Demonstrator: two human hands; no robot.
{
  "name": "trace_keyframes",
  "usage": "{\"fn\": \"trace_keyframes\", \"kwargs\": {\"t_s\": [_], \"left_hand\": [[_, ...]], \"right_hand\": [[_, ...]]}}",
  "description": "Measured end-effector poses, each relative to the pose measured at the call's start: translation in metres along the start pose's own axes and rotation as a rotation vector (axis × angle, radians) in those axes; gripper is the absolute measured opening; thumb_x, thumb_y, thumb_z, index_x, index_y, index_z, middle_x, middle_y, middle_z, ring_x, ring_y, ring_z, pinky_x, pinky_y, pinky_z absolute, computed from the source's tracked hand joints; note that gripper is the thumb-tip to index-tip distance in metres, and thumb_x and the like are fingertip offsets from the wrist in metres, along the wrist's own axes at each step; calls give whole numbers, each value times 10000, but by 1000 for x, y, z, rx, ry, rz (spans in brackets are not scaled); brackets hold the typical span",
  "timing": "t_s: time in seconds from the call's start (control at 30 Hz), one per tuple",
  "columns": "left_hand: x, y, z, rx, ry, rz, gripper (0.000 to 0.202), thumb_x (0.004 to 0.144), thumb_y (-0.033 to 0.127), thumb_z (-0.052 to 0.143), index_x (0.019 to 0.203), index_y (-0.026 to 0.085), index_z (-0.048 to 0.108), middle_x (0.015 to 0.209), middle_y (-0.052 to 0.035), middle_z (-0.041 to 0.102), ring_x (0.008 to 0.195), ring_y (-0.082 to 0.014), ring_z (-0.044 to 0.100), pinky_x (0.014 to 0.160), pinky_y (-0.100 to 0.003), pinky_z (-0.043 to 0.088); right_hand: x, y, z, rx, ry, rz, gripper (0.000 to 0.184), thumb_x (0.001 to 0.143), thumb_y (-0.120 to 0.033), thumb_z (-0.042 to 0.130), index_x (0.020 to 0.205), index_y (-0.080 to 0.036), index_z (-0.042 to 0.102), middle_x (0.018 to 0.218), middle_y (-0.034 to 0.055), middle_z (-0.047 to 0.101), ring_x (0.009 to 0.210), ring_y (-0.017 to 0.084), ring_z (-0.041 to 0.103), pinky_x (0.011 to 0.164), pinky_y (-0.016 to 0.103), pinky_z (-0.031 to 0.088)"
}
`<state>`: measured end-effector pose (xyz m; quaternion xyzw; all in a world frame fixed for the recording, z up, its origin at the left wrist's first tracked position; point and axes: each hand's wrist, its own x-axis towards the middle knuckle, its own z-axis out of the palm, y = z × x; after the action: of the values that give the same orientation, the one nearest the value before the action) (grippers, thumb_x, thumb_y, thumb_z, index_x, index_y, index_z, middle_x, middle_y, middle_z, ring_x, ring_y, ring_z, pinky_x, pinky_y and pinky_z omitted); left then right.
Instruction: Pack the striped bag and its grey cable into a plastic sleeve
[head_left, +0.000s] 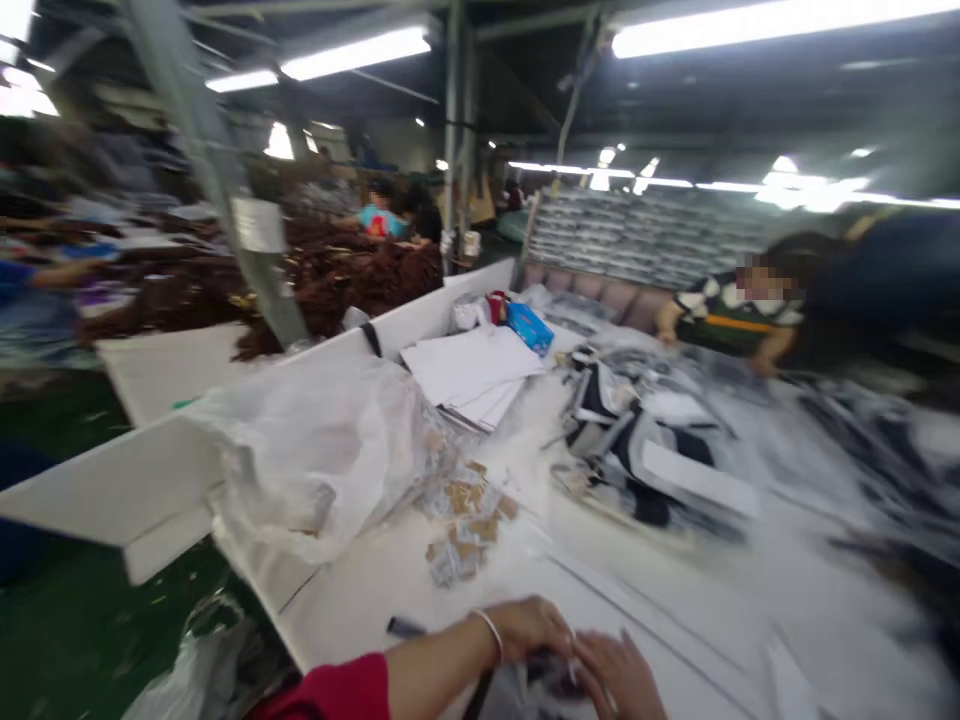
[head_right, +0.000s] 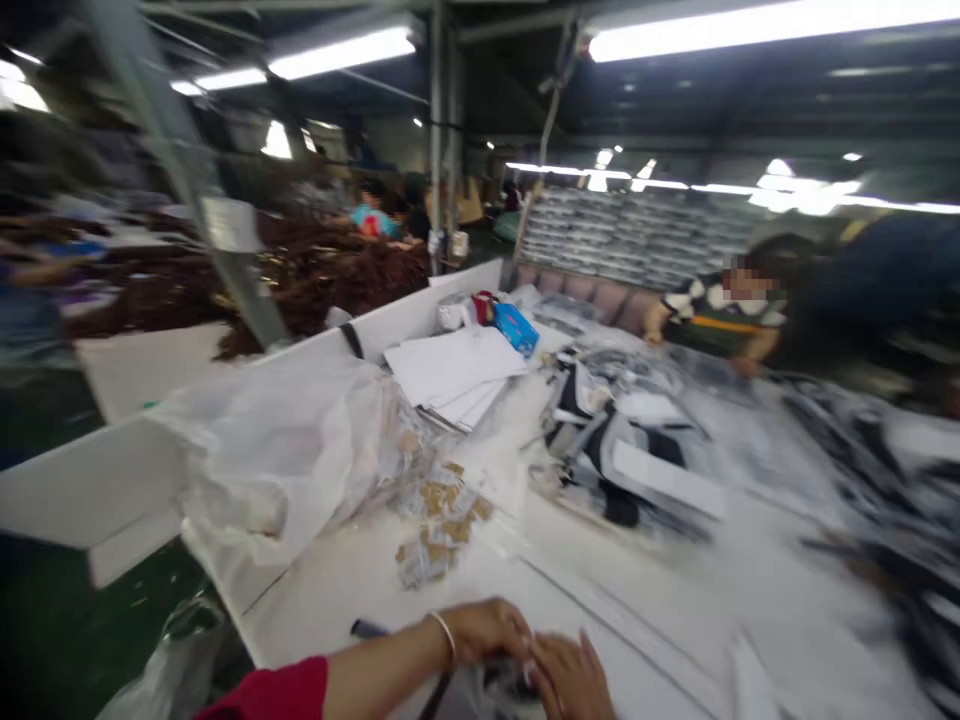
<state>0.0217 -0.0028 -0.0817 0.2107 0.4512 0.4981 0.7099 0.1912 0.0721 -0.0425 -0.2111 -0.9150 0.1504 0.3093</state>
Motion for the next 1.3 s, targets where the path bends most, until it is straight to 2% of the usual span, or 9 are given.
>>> {"fn": "trace_keyframes", "kwargs": {"t_s": [0.07, 0.17, 0.27, 0.37, 0.5, 0.63, 0.73, 1.0, 1.3], "left_hand": [[-6, 8, 10, 57, 67, -61, 325, 444, 268, 863, 680, 158, 669, 629, 6, 632, 578, -126, 553, 562, -251, 432], [-10, 34, 15, 94, 72, -85, 332, 484, 282, 820, 746, 137, 676, 638, 10, 638, 581, -110, 536, 589, -234, 413], [-9, 55, 14, 118, -30, -107, 346, 536, 321, 825, 777, 119, 680, 701, -15, 657, 617, -115, 552, 623, -231, 424], [-9, 63, 12, 121, -61, -154, 336, 563, 330, 842, 758, 112, 677, 705, -31, 660, 625, -127, 570, 621, -228, 435], [-7, 66, 7, 109, -52, -193, 267, 604, 280, 836, 741, 106, 687, 724, -49, 673, 636, -135, 595, 617, -217, 462], [-3, 68, 4, 106, -38, -242, 212, 641, 235, 816, 745, 97, 692, 718, -56, 676, 630, -135, 604, 605, -206, 484], [0, 68, 3, 98, -33, -273, 179, 663, 205, 801, 744, 92, 689, 727, -61, 676, 635, -136, 611, 595, -200, 497], [3, 67, 4, 113, 54, -305, 84, 747, 137, 742, 750, 83, 677, 749, -68, 672, 630, -130, 628, 591, -189, 524], [2, 67, 8, 93, 84, -302, 26, 775, 81, 680, 752, 69, 676, 734, -77, 678, 610, -137, 638, 577, -201, 536]], "right_hand": [[-8, -13, -11, -39, -103, 35, 318, 849, -268, 618, 1124, -420, 670, 1003, -10, 737, 954, 241, 682, 1003, 571, 478], [-1, -25, -24, -66, -167, 68, 277, 867, -268, 641, 1143, -296, 655, 1064, 37, 729, 1020, 217, 648, 1094, 544, 377], [-4, -22, -39, -129, -100, 176, 391, 853, -291, 672, 1236, -261, 597, 1142, 59, 701, 1086, 213, 617, 1120, 513, 336], [-39, -10, -71, -217, 33, 362, 344, 899, -288, 602, 1242, -255, 592, 1151, 63, 695, 1109, 212, 604, 1126, 495, 313], [-119, 17, -145, -358, 255, 728, 292, 925, -387, 503, 1045, -196, 687, 1053, 95, 722, 1029, 241, 633, 1055, 468, 378], [-205, 40, -226, -485, 543, 1296, 433, 844, -459, 469, 1007, -133, 702, 1062, 162, 712, 1024, 285, 630, 959, 412, 447], [-255, 49, -260, -323, 513, 1678, 389, 755, -449, 525, 933, -161, 717, 1056, 166, 717, 1066, 322, 614, 961, 440, 437], [-287, 65, -258, 368, 429, 1765, 359, 647, -458, 652, 841, -159, 704, 962, 144, 737, 927, 262, 682, 786, 384, 536], [-286, 59, -261, 166, 384, 1655, 258, 694, -444, 568, 666, -197, 638, 746, 79, 709, 811, 240, 644, 738, 367, 522]]}}
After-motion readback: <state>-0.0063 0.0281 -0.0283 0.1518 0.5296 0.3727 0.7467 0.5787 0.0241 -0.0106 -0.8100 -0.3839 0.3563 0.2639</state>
